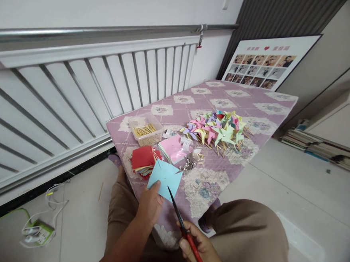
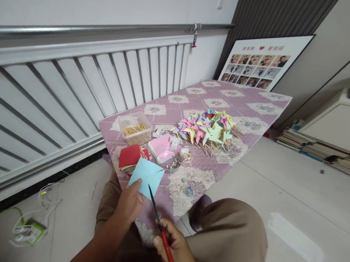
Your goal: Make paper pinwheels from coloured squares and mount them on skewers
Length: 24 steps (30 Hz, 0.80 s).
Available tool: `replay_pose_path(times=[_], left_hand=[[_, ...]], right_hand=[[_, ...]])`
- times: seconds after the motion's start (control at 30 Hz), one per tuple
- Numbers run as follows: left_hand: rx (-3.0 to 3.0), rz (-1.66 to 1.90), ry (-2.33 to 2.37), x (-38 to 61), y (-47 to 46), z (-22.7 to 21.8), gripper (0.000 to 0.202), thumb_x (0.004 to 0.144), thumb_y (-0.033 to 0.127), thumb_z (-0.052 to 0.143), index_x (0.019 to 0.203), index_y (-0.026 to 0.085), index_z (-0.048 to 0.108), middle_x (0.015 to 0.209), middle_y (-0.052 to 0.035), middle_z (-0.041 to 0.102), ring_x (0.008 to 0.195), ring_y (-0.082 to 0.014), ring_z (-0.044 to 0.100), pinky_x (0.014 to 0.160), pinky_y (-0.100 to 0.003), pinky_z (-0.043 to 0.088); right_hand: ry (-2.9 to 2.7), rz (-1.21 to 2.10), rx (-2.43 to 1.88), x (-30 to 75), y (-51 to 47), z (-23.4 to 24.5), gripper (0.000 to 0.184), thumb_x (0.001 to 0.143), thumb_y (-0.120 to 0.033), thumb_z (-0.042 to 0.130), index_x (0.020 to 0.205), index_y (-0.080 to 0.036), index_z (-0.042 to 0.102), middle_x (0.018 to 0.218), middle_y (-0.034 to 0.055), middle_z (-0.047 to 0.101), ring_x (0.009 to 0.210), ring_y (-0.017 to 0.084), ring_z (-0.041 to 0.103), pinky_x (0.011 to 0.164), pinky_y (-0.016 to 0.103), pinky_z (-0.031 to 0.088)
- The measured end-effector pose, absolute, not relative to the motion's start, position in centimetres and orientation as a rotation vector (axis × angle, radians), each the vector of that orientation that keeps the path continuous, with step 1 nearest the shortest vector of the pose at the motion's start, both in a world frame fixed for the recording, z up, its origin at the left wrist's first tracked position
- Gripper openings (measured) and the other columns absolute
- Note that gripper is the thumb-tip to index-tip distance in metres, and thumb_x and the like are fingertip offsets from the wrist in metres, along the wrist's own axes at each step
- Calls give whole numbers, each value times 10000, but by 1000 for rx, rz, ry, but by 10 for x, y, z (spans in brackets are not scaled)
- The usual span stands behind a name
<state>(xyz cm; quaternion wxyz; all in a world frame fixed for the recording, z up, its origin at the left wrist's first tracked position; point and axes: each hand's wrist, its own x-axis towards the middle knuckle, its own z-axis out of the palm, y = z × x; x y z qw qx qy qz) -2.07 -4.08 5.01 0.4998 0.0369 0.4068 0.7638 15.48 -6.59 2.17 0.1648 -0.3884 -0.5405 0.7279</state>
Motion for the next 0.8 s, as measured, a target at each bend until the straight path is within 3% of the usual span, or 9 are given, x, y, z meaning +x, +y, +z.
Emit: replay_pose_path(times=[0.17,0.8], left_hand=[[8,1865,950,-20,-41,51,213,698,187,730,902,175,667,927,-38,745,815,-181,684,772,-299,543],[86,1832,1024,-19,-43,57,198,733,222,684,931,213,666,968,-49,740,916,-221,685,854,-326,531]], right_hand=[[-1585,2033,-1062,156,-65,19,655,753,-727,559,1141,-201,518,545,-82,437,362,47,317,343,176,217],[-1549,1956,-1063,156,-63,26,536,723,-652,659,1036,-218,620,565,-53,410,474,96,331,437,218,289]])
